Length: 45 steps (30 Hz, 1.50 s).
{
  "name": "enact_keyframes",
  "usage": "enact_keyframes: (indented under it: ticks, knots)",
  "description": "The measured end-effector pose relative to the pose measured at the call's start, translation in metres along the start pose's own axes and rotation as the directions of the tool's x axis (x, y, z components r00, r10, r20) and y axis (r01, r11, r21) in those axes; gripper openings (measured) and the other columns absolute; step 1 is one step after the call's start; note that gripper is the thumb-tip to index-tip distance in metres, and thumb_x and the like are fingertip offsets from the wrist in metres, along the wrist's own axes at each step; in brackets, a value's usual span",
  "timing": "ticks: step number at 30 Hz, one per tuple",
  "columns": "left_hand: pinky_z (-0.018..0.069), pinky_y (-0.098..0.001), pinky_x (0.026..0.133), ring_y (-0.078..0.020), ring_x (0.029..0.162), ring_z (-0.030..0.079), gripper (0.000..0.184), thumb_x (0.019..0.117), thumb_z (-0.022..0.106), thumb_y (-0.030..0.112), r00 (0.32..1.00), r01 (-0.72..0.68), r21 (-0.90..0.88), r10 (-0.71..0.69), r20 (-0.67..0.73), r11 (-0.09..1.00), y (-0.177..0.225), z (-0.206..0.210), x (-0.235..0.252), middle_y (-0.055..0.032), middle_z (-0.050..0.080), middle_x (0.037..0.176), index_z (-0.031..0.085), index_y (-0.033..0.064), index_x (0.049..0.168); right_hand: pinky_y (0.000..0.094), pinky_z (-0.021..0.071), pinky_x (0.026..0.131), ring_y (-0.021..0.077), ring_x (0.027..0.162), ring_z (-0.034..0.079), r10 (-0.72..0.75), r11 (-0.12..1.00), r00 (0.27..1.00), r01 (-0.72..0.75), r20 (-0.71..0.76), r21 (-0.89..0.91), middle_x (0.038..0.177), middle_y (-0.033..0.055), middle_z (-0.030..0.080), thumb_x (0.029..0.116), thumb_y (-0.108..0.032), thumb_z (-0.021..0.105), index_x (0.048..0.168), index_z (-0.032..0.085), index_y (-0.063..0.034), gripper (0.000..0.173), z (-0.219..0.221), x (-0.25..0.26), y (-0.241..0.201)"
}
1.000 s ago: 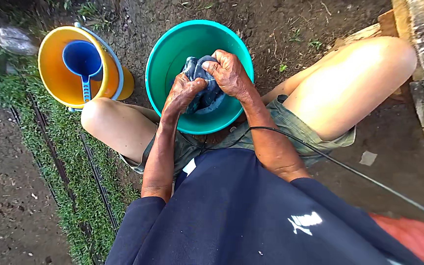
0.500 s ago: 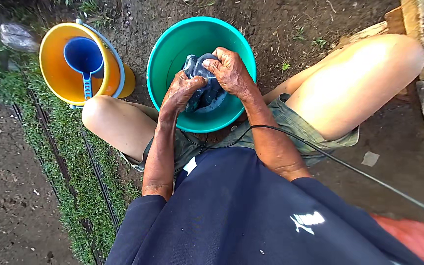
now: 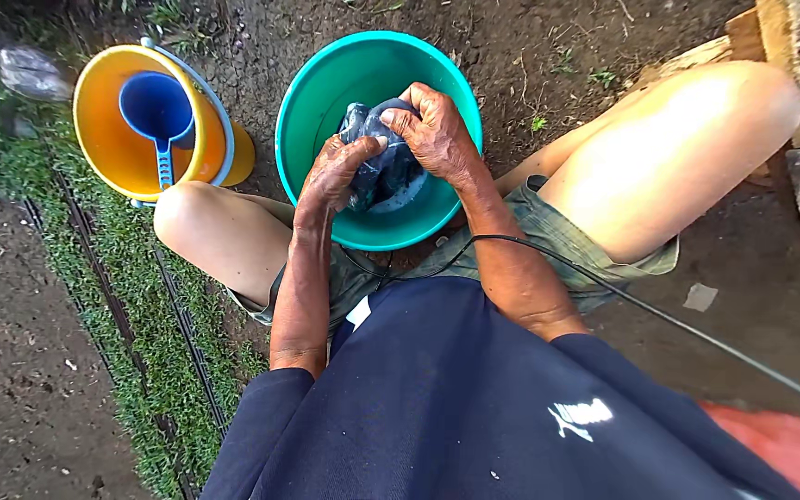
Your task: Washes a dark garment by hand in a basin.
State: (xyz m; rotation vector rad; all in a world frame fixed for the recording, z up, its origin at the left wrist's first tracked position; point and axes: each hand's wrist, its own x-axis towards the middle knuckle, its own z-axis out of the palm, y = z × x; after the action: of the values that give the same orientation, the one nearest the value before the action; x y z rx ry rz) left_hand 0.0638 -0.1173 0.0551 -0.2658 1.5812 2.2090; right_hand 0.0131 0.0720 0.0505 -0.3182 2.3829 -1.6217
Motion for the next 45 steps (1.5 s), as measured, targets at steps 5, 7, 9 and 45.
enact_keyframes:
  ticks: [5, 7, 9, 45]
  knots:
    - [0.0602, -0.0369, 0.079, -0.017, 0.084, 0.071, 0.019, 0.0974, 0.064, 0.02, 0.996, 0.043, 0.056, -0.047, 0.072, 0.997, 0.003, -0.001, -0.004, -0.0081, 0.072, 0.092, 0.067, 0.0029, 0.106, 0.0329, 0.0521, 0.07, 0.0107, 0.073, 0.062, 0.004, 1.0, 1.0, -0.003, 0.012, -0.012, 0.08, 0.0009, 0.064, 0.0998, -0.035, 0.067, 0.094, 0.065, -0.0109, 0.025, 0.001, 0.001, 0.001]
    - [0.0599, -0.0356, 0.08, -0.0158, 0.084, 0.071, 0.019, 0.0998, 0.062, 0.02, 0.992, 0.046, 0.111, -0.059, 0.109, 0.993, 0.003, -0.002, -0.005, -0.0073, 0.073, 0.092, 0.068, 0.0032, 0.105, 0.033, 0.0513, 0.069, 0.011, 0.072, 0.061, 0.003, 1.0, 1.0, -0.002, 0.016, -0.024, 0.079, 0.0009, 0.063, 0.0991, -0.035, 0.068, 0.093, 0.065, -0.0106, 0.026, 0.001, 0.001, 0.003]
    - [0.0599, -0.0361, 0.083, -0.0159, 0.087, 0.071, 0.022, 0.1014, 0.062, 0.023, 0.989, 0.059, 0.163, -0.079, 0.122, 0.985, 0.004, -0.001, -0.006, -0.0072, 0.073, 0.094, 0.069, 0.0035, 0.108, 0.0326, 0.051, 0.069, 0.0106, 0.072, 0.061, 0.004, 0.999, 1.0, -0.004, 0.016, -0.033, 0.079, 0.0005, 0.063, 0.0981, -0.036, 0.069, 0.094, 0.066, -0.0107, 0.026, 0.0, 0.002, 0.004]
    - [0.059, -0.042, 0.091, -0.021, 0.101, 0.07, 0.044, 0.1107, 0.037, 0.043, 0.998, 0.057, -0.055, -0.055, 0.038, 0.997, 0.005, -0.009, 0.003, -0.0098, 0.07, 0.107, 0.058, 0.0074, 0.125, 0.0311, 0.0524, 0.071, 0.0085, 0.074, 0.062, 0.002, 1.0, 0.999, -0.001, -0.047, 0.018, 0.08, -0.0016, 0.066, 0.1005, -0.028, 0.065, 0.096, 0.07, -0.0119, 0.017, -0.006, 0.01, 0.003]
